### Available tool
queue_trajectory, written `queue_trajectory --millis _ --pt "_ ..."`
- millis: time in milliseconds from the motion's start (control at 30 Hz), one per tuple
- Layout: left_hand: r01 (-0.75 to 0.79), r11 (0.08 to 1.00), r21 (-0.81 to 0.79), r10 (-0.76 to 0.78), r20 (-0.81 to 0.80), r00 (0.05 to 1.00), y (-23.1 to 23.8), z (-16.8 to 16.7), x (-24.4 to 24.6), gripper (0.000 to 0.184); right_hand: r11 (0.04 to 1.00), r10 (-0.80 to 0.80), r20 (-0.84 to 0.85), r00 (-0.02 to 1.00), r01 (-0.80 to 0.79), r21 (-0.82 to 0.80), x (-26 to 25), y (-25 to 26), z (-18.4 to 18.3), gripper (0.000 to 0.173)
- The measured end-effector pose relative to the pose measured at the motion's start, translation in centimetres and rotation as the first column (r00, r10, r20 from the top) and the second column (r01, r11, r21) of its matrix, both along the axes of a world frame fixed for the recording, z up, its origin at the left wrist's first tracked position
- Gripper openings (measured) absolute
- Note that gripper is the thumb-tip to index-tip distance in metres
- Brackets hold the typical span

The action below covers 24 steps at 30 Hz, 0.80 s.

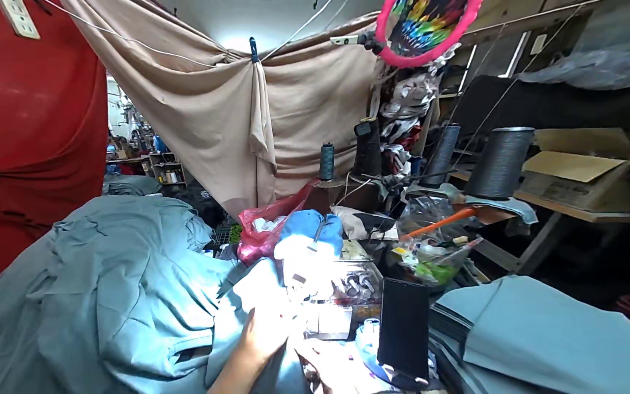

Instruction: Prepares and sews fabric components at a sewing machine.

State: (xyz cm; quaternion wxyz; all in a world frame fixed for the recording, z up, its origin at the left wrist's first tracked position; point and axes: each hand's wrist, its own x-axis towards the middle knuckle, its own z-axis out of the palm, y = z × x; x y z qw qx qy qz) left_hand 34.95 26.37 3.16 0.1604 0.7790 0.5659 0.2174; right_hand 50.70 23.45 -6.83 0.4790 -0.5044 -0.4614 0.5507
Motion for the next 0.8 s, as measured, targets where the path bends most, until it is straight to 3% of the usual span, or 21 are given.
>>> queue_trajectory --millis 67,167,267,333,433,500,700,800 --pt "0.009 0.998 0.066 -0.011 0.04 0.999 -1.9 -1.1 -0.3 0.03 1.0 0.007 0.023 1.0 -0.007 0.018 0.1 -1.0 -0.2 0.01" --pt "0.005 0.948 0.319 -0.024 0.056 0.998 -4.1 -4.4 0.5 0.023 1.0 0.0 -0.003 1.0 0.0 0.014 0.0 -2.4 0.4 0.006" --pt "-0.02 0.89 0.456 0.005 0.035 0.999 -4.0 -6.2 1.4 0.019 1.0 -0.017 -0.01 1.0 0.017 0.021 0.0 -2.6 0.3 0.007" --pt "-0.042 0.92 0.389 0.031 0.033 0.999 -3.2 -5.6 2.1 0.024 0.997 -0.047 0.043 0.998 0.044 0.061 0.0 -2.0 0.3 0.009" --pt "-0.096 0.995 -0.003 0.095 -0.106 0.99 -1.1 -2.1 3.3 0.038 0.993 -0.102 0.142 0.985 0.091 0.081 -0.1 -0.5 1.1 0.012" --pt "-0.124 0.984 -0.126 0.103 -0.159 0.982 0.5 -0.9 3.9 0.043 0.988 -0.145 0.169 0.975 0.134 0.075 -0.3 0.6 1.5 0.015" --pt "-0.083 0.995 -0.047 0.084 0.02 0.996 0.3 -1.4 2.0 0.041 0.981 -0.174 0.136 0.975 0.159 0.114 -0.3 0.2 0.6 0.02" --pt "-0.127 0.992 0.002 0.127 -0.088 0.988 -2.6 -2.2 -0.7 0.04 0.974 -0.165 0.154 0.974 0.136 0.179 0.3 -2.9 -0.3 0.014"
